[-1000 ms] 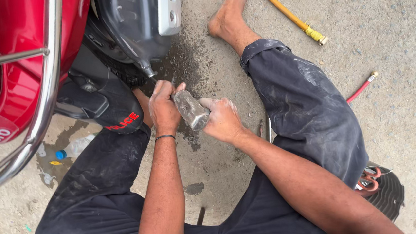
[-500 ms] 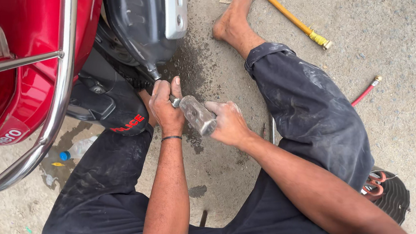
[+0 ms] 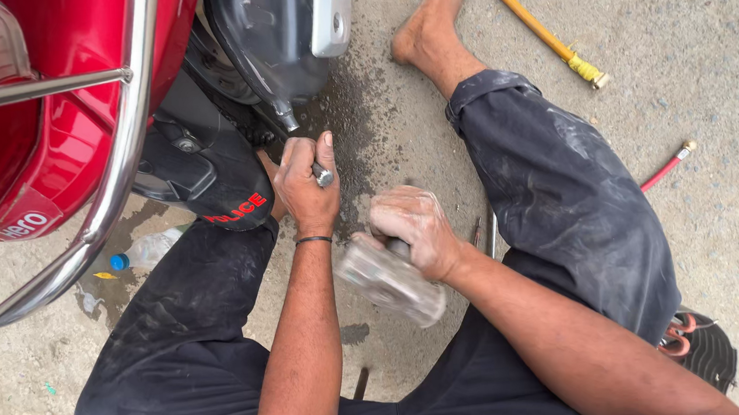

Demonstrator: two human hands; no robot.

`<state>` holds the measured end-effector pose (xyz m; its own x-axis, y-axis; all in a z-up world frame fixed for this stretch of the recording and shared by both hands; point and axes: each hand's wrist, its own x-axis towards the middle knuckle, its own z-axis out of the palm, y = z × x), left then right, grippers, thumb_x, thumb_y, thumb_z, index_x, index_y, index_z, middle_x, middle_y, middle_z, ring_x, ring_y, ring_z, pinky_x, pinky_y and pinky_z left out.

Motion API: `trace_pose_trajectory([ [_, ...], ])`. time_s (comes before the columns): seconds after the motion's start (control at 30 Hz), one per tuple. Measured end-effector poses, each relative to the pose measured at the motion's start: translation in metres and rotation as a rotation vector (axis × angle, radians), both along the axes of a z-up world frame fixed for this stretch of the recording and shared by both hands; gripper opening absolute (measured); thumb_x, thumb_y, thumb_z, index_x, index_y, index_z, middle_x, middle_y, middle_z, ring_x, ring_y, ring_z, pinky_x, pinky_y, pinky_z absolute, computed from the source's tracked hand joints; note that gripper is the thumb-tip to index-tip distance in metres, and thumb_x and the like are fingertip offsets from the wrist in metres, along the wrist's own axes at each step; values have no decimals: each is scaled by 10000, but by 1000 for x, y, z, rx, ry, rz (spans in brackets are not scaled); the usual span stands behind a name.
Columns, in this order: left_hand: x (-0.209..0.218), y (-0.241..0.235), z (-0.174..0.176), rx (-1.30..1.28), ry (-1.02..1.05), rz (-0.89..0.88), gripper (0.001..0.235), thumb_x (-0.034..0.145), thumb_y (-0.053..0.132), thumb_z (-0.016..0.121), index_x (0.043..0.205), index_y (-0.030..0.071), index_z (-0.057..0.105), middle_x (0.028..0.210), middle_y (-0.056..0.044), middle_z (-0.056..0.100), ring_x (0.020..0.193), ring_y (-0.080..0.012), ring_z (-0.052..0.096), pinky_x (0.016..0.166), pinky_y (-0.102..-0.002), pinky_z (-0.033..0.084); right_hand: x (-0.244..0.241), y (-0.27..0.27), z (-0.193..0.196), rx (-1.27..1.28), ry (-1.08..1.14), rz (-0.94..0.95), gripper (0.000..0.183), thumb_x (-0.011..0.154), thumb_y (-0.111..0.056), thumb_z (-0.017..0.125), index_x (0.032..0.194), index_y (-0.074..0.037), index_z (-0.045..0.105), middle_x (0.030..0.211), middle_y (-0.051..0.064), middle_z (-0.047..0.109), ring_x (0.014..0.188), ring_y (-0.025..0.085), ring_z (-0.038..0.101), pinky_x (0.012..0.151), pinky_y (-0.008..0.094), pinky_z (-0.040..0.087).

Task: The person sits on the ground and uses a hammer to repeatedly strike a metal tool inserted into the rear wheel hub of a red scooter. The person continues this action for the duration of the clip.

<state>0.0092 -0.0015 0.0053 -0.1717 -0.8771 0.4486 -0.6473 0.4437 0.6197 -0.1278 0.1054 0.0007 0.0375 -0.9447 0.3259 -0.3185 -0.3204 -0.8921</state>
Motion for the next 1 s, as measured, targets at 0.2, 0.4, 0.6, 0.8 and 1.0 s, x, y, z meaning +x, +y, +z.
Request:
trace_pose_trajectory([
  [0.2, -4, -6, 4, 76, -106, 2, 376, 1003, 231, 739, 796, 21, 506, 779, -137, 545, 660, -338, 567, 603, -450, 440, -7, -26, -4, 291, 137, -243, 292, 692, -235, 818, 747, -73, 581, 695, 143, 624, 701, 396, 652, 622, 476, 482],
  [0.4, -3, -9, -2, 91, -236, -208, 469, 891, 324, 789, 757, 8, 470, 761, -167, 480, 657, -396, 520, 570, -478, 404, -20, -4, -2, 33, 8, -90, 356, 722, -207, 814, 747, -50, 497, 669, 110, 527, 613, 314, 599, 593, 435, 469],
  [0.6, 7, -8, -4, 73, -130, -82, 423, 1024, 235, 708, 772, 3, 461, 752, -159, 470, 643, -373, 500, 610, -479, 400, -11, -3, 18, -176, -88, 27, 395, 683, -210, 805, 708, -63, 439, 649, 110, 413, 585, 303, 488, 590, 447, 398],
  [0.8, -7, -4, 3, -43, -77, -9, 345, 1050, 217, 666, 813, 19, 513, 797, -140, 541, 727, -364, 578, 658, -469, 456, -13, -11, 28, 300, 33, -165, 275, 692, -163, 795, 731, -79, 536, 615, 34, 534, 539, 266, 595, 548, 431, 485],
  [1.0, 5, -6, -8, 8, -65, -22, 336, 1043, 226, 675, 833, 14, 521, 824, -143, 558, 731, -365, 583, 649, -472, 446, -2, -8, 0, -230, 67, -31, 346, 826, -152, 805, 710, -61, 492, 638, 157, 504, 597, 343, 570, 588, 447, 451],
])
